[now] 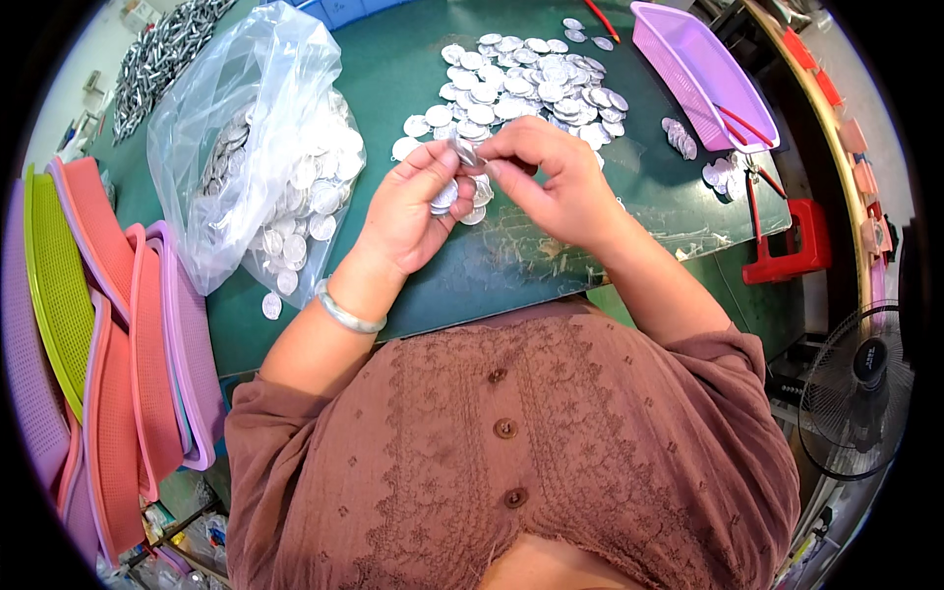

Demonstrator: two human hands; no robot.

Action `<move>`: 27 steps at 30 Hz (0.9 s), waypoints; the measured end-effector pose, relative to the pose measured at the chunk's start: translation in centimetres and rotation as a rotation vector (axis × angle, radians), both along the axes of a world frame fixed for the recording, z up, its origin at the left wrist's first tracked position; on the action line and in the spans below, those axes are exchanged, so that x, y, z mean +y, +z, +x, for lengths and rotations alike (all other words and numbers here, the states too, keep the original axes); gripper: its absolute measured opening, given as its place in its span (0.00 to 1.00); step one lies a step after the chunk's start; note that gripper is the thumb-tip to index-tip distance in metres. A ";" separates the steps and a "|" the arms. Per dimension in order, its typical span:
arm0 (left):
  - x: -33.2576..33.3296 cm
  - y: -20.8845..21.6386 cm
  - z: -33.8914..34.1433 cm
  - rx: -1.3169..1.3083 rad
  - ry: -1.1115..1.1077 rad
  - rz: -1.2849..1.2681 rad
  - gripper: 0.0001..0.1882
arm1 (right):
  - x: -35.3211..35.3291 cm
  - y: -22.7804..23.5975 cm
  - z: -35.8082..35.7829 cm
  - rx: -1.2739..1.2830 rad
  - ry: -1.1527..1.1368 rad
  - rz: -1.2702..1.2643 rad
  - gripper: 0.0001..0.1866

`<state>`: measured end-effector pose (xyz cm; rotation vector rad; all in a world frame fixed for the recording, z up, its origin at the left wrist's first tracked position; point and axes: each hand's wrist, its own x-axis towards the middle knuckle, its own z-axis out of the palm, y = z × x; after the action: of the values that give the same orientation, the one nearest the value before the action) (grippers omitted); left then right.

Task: The person repeatedly picks up small circular metal pieces from a pile on the table, aligns them, and presses them together by hand. They occasionally use red-handled pliers to adjust or secure the pieces. The assembled parts are placed back on the table among other finished pieces.

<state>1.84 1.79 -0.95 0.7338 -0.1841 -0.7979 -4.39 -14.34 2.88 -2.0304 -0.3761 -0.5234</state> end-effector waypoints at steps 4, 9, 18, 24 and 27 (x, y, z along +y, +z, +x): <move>0.6 0.1 1.3 0.158 0.048 -0.086 0.10 | -0.6 -1.3 0.3 0.151 -0.073 -0.133 0.09; 1.3 0.4 1.7 0.241 0.095 -0.087 0.10 | -0.3 -2.2 0.1 0.224 -0.090 -0.495 0.13; 1.4 -0.2 2.2 0.132 0.029 -0.009 0.10 | -0.2 -2.5 0.9 0.359 -0.036 -0.410 0.11; 0.9 0.8 1.3 0.100 0.131 0.104 0.09 | -1.0 -2.0 1.1 0.613 0.072 0.036 0.05; 0.9 0.8 1.2 -0.032 0.051 0.194 0.07 | -1.3 -1.2 0.9 0.599 0.054 0.444 0.04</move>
<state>3.01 2.72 -0.15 0.9314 -0.1174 -0.7621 -3.53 -15.61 1.63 -1.6376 0.0503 0.0517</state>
